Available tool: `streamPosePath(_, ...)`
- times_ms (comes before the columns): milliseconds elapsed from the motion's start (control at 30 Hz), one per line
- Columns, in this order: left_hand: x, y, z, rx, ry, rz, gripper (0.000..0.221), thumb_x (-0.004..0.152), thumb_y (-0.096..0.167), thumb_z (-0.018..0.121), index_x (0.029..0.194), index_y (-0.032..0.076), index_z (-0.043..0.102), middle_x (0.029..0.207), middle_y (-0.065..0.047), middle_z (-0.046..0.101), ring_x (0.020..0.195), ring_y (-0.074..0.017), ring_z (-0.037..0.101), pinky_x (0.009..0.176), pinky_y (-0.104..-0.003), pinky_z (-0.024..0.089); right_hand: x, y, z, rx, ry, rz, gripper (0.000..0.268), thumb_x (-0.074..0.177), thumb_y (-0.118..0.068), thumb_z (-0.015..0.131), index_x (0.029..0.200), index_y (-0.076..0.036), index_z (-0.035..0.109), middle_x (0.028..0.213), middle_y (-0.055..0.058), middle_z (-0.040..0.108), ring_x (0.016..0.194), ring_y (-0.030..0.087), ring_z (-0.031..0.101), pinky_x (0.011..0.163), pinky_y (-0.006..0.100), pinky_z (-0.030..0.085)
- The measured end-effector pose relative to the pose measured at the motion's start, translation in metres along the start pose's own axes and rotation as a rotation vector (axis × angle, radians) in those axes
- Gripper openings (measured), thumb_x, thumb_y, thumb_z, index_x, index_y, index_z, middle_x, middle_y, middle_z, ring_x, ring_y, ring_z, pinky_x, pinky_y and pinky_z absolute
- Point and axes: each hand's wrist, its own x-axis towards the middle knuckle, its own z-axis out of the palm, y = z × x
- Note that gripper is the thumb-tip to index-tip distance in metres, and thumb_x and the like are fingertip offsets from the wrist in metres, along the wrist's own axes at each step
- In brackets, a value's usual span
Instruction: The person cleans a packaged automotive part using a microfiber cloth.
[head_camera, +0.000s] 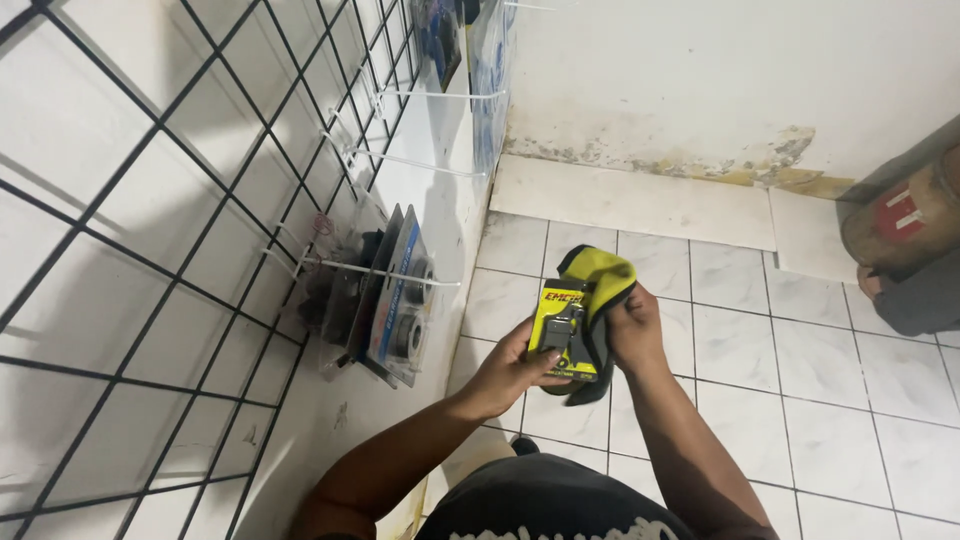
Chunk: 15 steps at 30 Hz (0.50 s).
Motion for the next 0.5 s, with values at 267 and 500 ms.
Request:
streamPosePath(267,0.004,0.011,-0.01,-0.187,0.078,0.16,0.056,0.104,0.015,0.058,0.154,0.01,0.033,0.135,-0.015,0.059,0.119,-0.0289,0.065,0.098,-0.051,0.061,-0.035,-0.032,0.037,0.45,0.167,0.286,0.048,0.105,-0.032,0.042,0.139,0.0,0.053,0.131,0.014,0.065,0.116,0.026,0.063,0.099,0.039,0.051)
streamPosePath(500,0.001,-0.011,-0.025,-0.158,0.013,0.117,0.051,0.11,0.036,0.045,0.152,0.009,0.04,0.144,-0.006,0.056,0.138,-0.0191,0.053,0.114,-0.04,0.044,-0.07,0.005,0.036,-0.364,-0.257,-0.294,0.055,0.098,-0.001,0.045,0.152,0.004,0.037,0.152,0.018,0.046,0.142,0.03,0.045,0.119,0.04,0.033)
